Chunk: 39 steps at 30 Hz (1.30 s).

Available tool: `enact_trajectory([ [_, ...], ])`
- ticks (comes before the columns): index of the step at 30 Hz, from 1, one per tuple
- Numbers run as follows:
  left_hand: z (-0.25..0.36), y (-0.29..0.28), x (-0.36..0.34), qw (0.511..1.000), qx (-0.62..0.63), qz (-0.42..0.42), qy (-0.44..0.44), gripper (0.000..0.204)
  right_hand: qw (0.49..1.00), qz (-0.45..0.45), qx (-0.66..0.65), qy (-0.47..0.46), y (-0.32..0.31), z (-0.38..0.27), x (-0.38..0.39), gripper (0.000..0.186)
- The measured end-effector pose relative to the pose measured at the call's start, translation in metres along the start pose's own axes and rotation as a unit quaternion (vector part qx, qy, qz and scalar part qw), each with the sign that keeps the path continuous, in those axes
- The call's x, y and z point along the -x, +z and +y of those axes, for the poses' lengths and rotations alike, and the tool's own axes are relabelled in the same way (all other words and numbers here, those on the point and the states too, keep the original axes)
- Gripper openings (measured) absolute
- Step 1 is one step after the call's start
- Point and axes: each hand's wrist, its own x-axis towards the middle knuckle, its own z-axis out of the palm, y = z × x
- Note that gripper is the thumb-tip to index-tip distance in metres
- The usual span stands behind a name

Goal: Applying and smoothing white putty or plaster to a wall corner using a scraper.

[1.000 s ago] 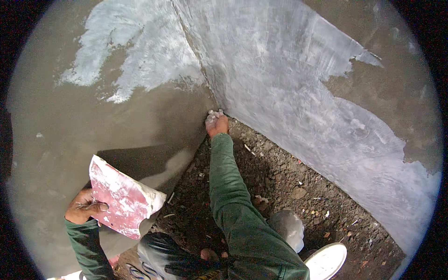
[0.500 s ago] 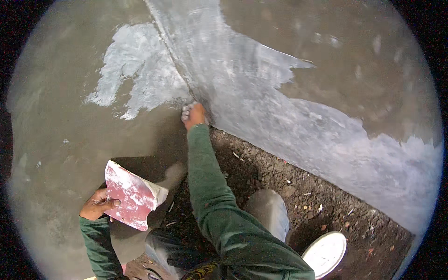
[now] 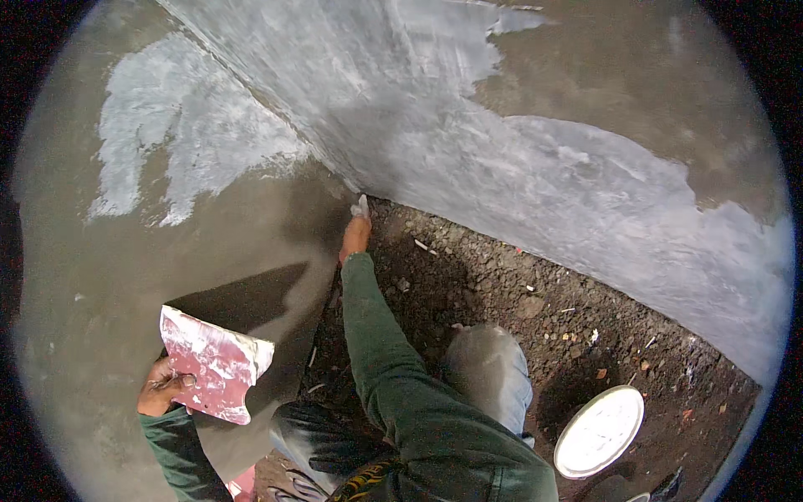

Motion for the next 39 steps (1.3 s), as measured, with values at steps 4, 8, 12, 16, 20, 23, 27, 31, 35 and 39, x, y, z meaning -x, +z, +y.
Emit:
enact_trajectory([
  [4, 0.002, 0.004, -0.007, 0.999, 0.026, -0.016, -0.038, 0.028, 0.997, 0.06, -0.041, -0.018, 0.004, 0.025, -0.055, 0.064],
  [8, 0.0, 0.003, -0.004, 0.998, 0.035, -0.016, -0.045, 0.031, 0.987, 0.134, -0.063, 0.064, 0.028, 0.026, -0.068, 0.064],
  [12, -0.003, -0.006, 0.004, 0.998, 0.033, -0.026, -0.046, 0.03, 0.99, 0.133, -0.042, 0.032, 0.055, 0.023, -0.062, 0.057],
  [16, 0.005, 0.002, 0.001, 0.998, 0.035, -0.025, -0.037, 0.03, 0.989, 0.146, -0.009, -0.029, 0.071, 0.018, -0.061, 0.05],
  [20, -0.001, 0.015, -0.021, 0.996, 0.058, -0.053, -0.034, 0.029, 0.962, 0.141, 0.205, -0.112, 0.069, -0.008, -0.07, 0.052],
  [23, 0.0, 0.001, -0.003, 0.997, 0.05, -0.02, -0.049, 0.027, 0.954, 0.1, 0.25, -0.132, 0.121, -0.029, 0.001, 0.052],
  [27, 0.004, -0.012, 0.019, 0.999, 0.022, 0.012, -0.047, 0.025, 0.962, 0.033, 0.175, -0.205, 0.126, -0.033, 0.074, 0.051],
  [31, -0.009, 0.004, -0.018, 0.998, 0.016, -0.05, -0.022, 0.025, 0.968, 0.126, 0.167, -0.138, 0.016, 0.015, -0.035, 0.051],
  [35, -0.002, -0.003, -0.004, 0.999, -0.013, -0.025, -0.035, 0.024, 0.977, 0.153, 0.131, -0.065, 0.029, 0.031, -0.043, 0.054],
  [39, -0.01, 0.002, -0.016, 0.999, 0.014, -0.039, -0.022, 0.026, 0.942, 0.037, 0.291, -0.162, 0.034, -0.002, -0.064, 0.054],
])
